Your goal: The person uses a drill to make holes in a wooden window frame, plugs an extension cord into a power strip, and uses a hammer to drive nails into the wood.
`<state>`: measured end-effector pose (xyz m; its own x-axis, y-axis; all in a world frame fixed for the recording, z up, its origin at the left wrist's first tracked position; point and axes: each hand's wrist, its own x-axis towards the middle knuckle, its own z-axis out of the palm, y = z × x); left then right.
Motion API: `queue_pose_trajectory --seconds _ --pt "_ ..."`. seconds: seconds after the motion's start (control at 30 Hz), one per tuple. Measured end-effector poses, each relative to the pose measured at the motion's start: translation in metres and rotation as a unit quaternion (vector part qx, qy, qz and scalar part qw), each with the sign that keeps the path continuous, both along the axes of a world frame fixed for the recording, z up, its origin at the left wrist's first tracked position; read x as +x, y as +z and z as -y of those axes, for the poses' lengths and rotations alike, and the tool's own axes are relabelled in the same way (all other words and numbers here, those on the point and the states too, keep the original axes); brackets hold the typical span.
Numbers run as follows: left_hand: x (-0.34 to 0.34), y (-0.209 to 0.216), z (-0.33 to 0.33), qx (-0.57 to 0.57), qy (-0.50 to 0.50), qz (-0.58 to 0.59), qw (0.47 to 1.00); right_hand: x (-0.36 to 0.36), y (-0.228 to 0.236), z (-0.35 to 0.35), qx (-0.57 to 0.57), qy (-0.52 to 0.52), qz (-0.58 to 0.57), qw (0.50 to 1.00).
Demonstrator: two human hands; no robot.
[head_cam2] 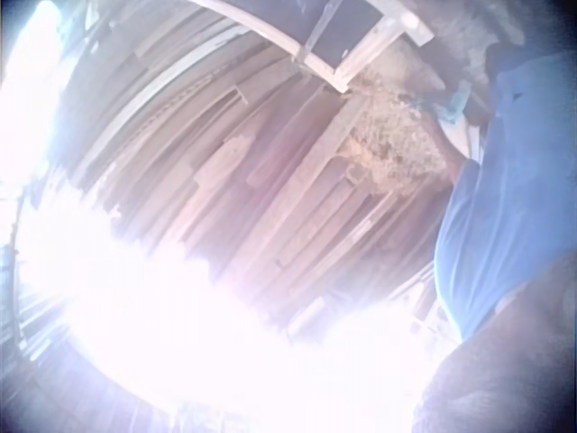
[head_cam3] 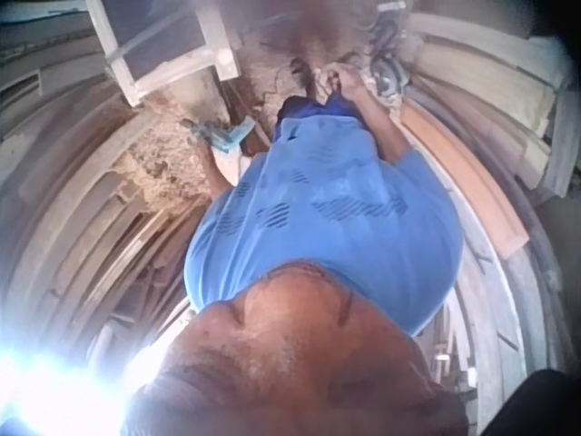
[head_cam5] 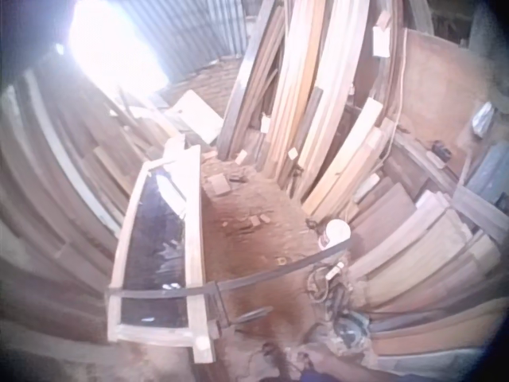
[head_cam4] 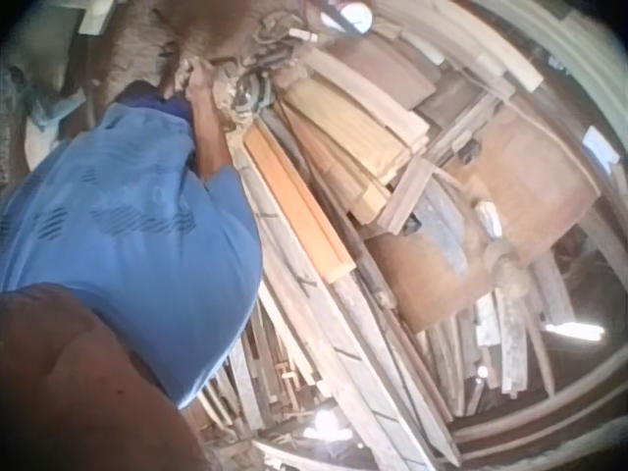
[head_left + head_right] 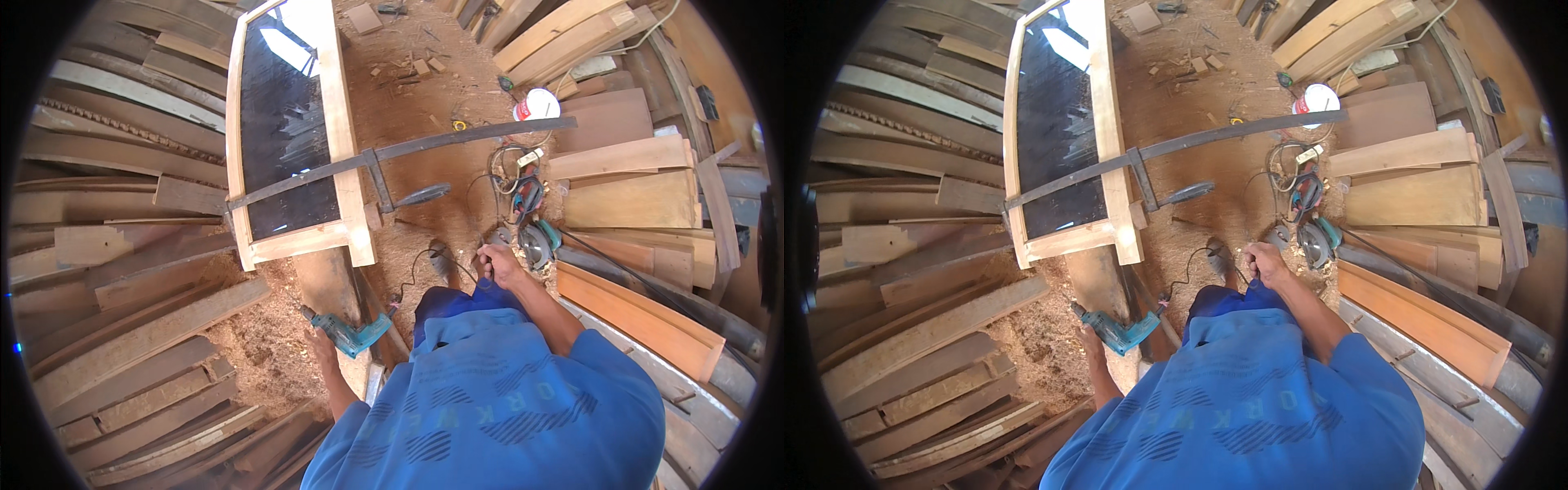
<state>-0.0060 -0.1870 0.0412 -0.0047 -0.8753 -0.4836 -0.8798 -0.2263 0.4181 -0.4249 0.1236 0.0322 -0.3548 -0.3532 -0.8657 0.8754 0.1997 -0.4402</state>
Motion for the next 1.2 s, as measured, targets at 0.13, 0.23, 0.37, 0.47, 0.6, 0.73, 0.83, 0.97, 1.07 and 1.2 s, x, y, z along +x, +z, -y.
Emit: queue_pose_trajectory --seconds 0.13,0.23,0.37,0.47,0.6,0.73,0.83,0.97,1.07,1.2 --pt "-0.017 0.003 0.010 0.038 0.000 0.041 0.998 0.000 -0.015 -0.011 -0.045 0.021 0.012 0.999" --pt "-0.009 -0.005 0.012 -0.038 0.006 0.047 0.998 0.007 -0.010 0.001 -0.058 -0.001 0.028 0.998" --pt "-0.039 -0.011 0.003 -0.308 -0.108 0.245 0.913 0.006 -0.001 -0.002 -0.006 -0.137 0.012 0.990" --pt "-0.159 0.058 -0.025 -0.258 -0.261 -0.089 0.926 0.020 0.007 -0.003 -0.067 -0.050 -0.119 0.989" --pt "-0.276 0.003 -0.084 0.218 -0.313 -0.180 0.906 0.057 0.052 0.023 -0.146 0.254 -0.140 0.946" --pt "-0.374 0.031 -0.130 0.360 -0.400 -0.149 0.829 0.069 0.063 0.014 -0.206 0.169 0.059 0.962" --pt "-0.362 0.026 -0.139 0.199 -0.506 -0.239 0.804 0.033 0.063 0.002 -0.254 -0.103 0.213 0.938" --pt "-0.329 0.056 -0.148 0.370 -0.679 -0.243 0.585 -0.069 0.043 -0.017 -0.270 -0.258 0.134 0.918" --pt "-0.280 0.011 -0.150 0.316 -0.735 -0.136 0.584 -0.167 0.003 -0.056 -0.243 -0.385 0.030 0.890" --pt "-0.243 -0.042 -0.145 0.336 -0.716 -0.025 0.611 -0.266 0.032 -0.125 -0.067 -0.475 -0.071 0.875"
